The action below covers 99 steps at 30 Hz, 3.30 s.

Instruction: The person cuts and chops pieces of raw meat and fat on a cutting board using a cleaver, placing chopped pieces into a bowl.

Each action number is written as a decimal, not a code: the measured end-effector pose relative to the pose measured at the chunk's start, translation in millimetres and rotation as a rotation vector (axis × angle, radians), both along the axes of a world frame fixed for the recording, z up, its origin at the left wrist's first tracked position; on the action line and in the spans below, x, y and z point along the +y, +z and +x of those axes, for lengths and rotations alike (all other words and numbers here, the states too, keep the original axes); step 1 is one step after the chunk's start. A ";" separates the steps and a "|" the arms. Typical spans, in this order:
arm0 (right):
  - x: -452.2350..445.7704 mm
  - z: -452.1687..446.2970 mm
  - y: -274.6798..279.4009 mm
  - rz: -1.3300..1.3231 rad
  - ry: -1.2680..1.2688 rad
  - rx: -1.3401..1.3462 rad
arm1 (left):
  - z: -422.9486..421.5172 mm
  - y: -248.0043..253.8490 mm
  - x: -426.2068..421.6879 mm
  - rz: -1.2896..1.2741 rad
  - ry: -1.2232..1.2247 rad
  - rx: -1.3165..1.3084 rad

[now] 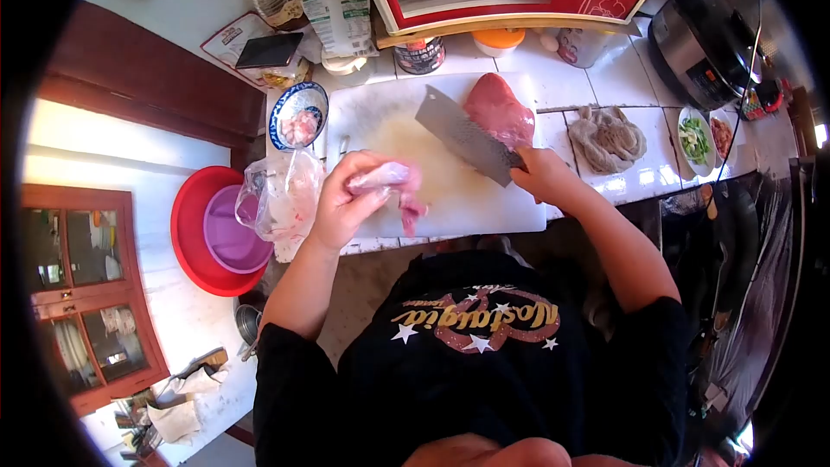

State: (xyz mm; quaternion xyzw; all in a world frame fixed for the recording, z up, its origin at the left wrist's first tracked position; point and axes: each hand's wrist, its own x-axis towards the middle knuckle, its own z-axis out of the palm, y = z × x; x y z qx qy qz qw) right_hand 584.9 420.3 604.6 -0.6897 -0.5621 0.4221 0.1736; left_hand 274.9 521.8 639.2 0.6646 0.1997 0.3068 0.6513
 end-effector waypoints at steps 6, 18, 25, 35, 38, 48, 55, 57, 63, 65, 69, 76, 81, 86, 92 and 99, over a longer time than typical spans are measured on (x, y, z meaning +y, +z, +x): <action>-27.1 10.2 0.8 -0.018 -0.176 0.152 | 34.5 -9.3 0.7 0.218 0.094 -0.029; -51.1 6.1 -5.6 -0.017 -0.282 0.361 | -14.9 -49.1 -30.0 1.192 0.162 1.026; -46.4 -12.9 -5.1 -0.012 -0.260 0.455 | 35.5 -34.2 14.7 0.782 0.335 0.998; -50.0 -34.4 10.1 -0.068 -0.286 0.548 | 29.4 -98.0 62.0 -0.168 0.144 0.470; -45.0 -45.7 17.0 -0.065 -0.257 0.581 | 34.5 -107.2 60.9 -0.052 0.215 0.564; -31.1 -89.3 13.7 0.335 0.064 -0.056 | 30.6 -91.5 33.8 0.689 0.423 0.731; -26.2 -105.2 18.8 0.365 0.200 -0.261 | 36.9 -95.5 24.1 0.719 0.568 0.724; -27.5 -105.2 15.8 0.327 0.205 -0.278 | 38.7 -92.9 22.4 0.708 0.567 0.794; -7.7 -115.9 6.1 0.205 0.221 -0.273 | 37.4 -101.7 25.4 0.706 0.548 0.786; 5.3 -122.7 -1.3 0.219 0.210 -0.247 | 36.5 -110.1 27.3 0.739 0.569 0.787; 46.1 -132.4 -24.7 0.231 0.187 -0.301 | 36.8 -112.4 26.8 0.763 0.597 0.728; 50.6 -100.3 8.1 0.246 0.217 -0.145 | 38.7 -103.6 22.5 0.715 0.624 0.720; -6.0 -95.5 17.6 0.199 0.263 -0.218 | 40.2 -114.2 24.4 0.734 0.645 0.746; 4.0 -107.2 -9.0 0.227 0.271 -0.264 | 40.2 -113.2 24.4 0.703 0.635 0.738; 76.7 -123.8 -24.3 0.275 0.263 -0.283 | 37.7 -112.3 23.6 0.840 0.622 0.729; 22.6 -95.4 26.2 0.142 0.273 -0.173 | 39.7 -115.7 21.1 0.701 0.626 0.684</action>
